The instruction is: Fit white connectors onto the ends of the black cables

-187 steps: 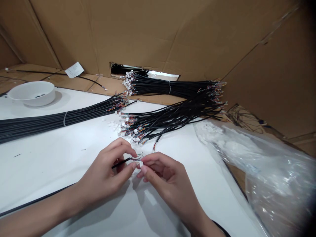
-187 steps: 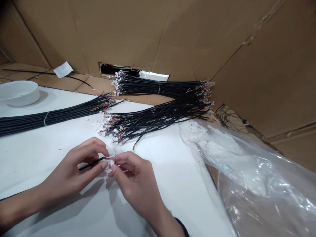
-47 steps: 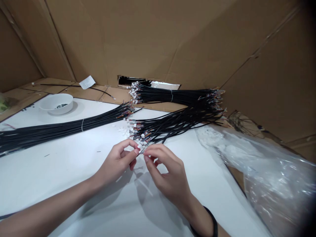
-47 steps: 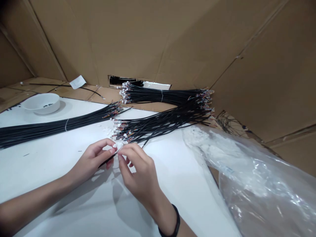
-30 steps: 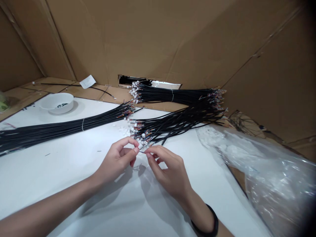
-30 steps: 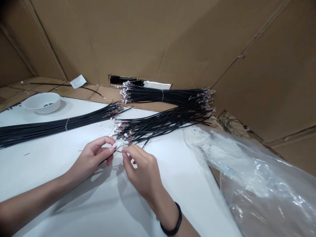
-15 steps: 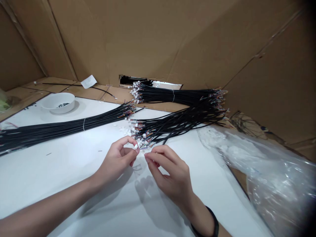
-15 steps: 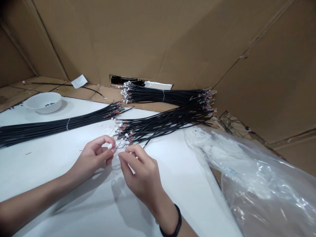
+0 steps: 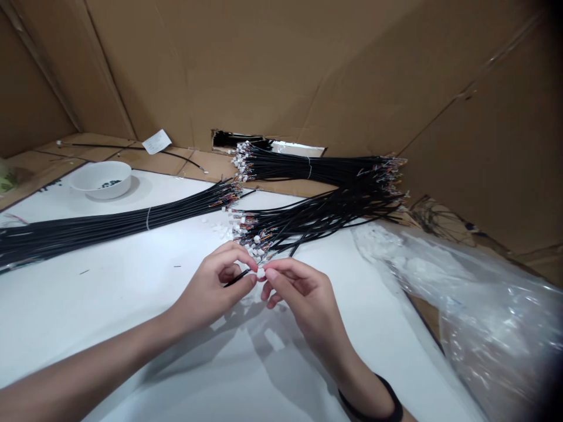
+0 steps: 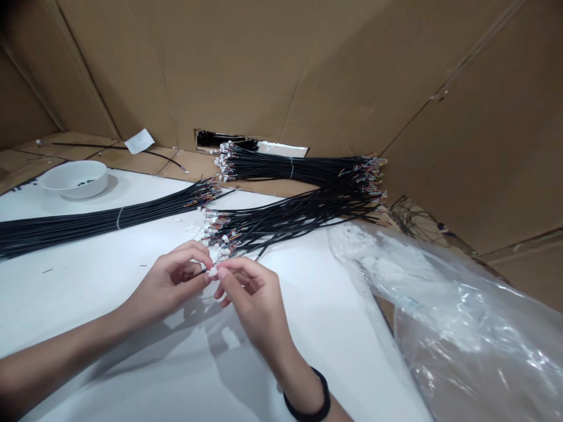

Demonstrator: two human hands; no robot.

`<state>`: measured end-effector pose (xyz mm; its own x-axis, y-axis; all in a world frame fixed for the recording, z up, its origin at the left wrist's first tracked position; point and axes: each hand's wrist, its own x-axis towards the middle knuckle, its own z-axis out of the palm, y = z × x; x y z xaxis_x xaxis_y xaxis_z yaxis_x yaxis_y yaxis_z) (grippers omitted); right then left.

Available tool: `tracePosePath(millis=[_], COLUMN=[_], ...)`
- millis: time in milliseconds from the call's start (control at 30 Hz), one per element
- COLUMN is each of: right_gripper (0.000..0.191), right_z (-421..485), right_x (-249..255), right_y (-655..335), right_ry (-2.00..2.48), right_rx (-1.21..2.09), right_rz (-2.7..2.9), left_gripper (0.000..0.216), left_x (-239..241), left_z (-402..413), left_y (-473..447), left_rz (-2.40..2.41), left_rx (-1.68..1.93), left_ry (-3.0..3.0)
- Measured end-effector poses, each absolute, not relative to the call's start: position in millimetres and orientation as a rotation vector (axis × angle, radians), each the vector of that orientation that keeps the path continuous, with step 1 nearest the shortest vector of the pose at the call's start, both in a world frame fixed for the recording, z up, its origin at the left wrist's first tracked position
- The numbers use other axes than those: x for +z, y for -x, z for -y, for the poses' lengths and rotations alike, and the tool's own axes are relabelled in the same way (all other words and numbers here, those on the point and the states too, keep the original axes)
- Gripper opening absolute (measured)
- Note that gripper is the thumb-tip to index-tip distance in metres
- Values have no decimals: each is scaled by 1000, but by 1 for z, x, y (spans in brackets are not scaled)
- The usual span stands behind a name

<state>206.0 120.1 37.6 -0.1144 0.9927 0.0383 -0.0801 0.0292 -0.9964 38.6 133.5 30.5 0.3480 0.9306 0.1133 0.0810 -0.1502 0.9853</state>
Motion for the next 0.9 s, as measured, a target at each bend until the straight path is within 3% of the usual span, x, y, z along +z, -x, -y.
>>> tracePosePath(millis=[400, 533, 700, 900], right_gripper=[11, 15, 5, 11], right_z=[-118, -117, -117, -118], right_x=[35, 35, 37, 34], right_y=[-210, -208, -206, -206], right_ry=[1046, 1069, 1097, 1139], right_rx=[1340, 1154, 855, 1021], right_rz=[1322, 1436, 1609, 1514], left_gripper=[17, 14, 8, 12], left_x=[33, 33, 33, 31], left_z=[-135, -134, -132, -130], left_y=[-39, -39, -39, -40], left_rz=[-972, -967, -943, -984], left_rx=[947, 941, 939, 993], left_ry=[-1568, -1604, -1645, -1757])
